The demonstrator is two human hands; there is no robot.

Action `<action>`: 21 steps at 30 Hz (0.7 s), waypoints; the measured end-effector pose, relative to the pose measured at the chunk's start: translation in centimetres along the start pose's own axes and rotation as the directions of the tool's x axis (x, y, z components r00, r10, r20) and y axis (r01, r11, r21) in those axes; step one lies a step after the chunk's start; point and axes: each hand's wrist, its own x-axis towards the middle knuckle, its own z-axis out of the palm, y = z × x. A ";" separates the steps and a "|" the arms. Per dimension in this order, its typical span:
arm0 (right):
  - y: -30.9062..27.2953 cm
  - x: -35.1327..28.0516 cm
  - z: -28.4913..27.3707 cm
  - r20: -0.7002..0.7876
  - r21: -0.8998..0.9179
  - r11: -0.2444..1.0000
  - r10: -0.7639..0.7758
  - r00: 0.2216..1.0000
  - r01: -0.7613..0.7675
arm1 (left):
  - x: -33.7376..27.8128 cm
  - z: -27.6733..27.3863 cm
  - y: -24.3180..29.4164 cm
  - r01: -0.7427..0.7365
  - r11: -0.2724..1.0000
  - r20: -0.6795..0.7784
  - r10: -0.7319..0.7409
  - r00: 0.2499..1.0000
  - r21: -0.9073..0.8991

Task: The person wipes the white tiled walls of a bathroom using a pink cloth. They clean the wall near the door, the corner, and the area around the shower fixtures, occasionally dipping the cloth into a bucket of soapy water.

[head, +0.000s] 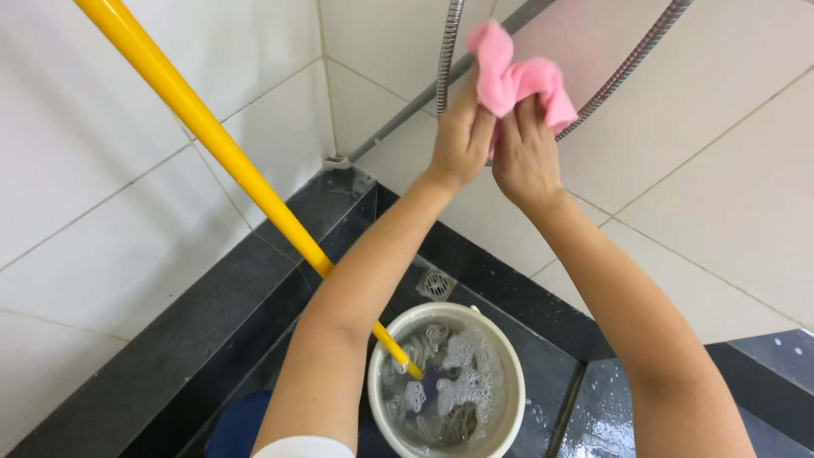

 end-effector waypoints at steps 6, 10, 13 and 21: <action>-6.8 6.2 3.4 -0.208 0.041 0.987 -0.145 0.967 0.157 | 5.5 -6.9 -0.1 -0.298 0.952 -0.402 0.248 0.882 -0.066; -8.5 12.2 7.1 -0.152 0.149 0.984 -0.072 0.986 0.094 | 10.0 -11.0 -4.8 -0.244 0.914 -0.616 -0.008 0.787 -0.324; -8.4 14.5 8.6 -0.109 0.065 0.987 -0.139 0.984 0.147 | 10.6 -12.5 -11.4 -0.211 0.831 -0.653 -0.220 0.724 -0.515; -7.9 14.7 10.6 0.206 -0.020 0.908 -0.406 0.891 0.418 | 6.0 -10.7 -31.5 -0.194 0.414 -0.340 -0.316 0.886 -0.889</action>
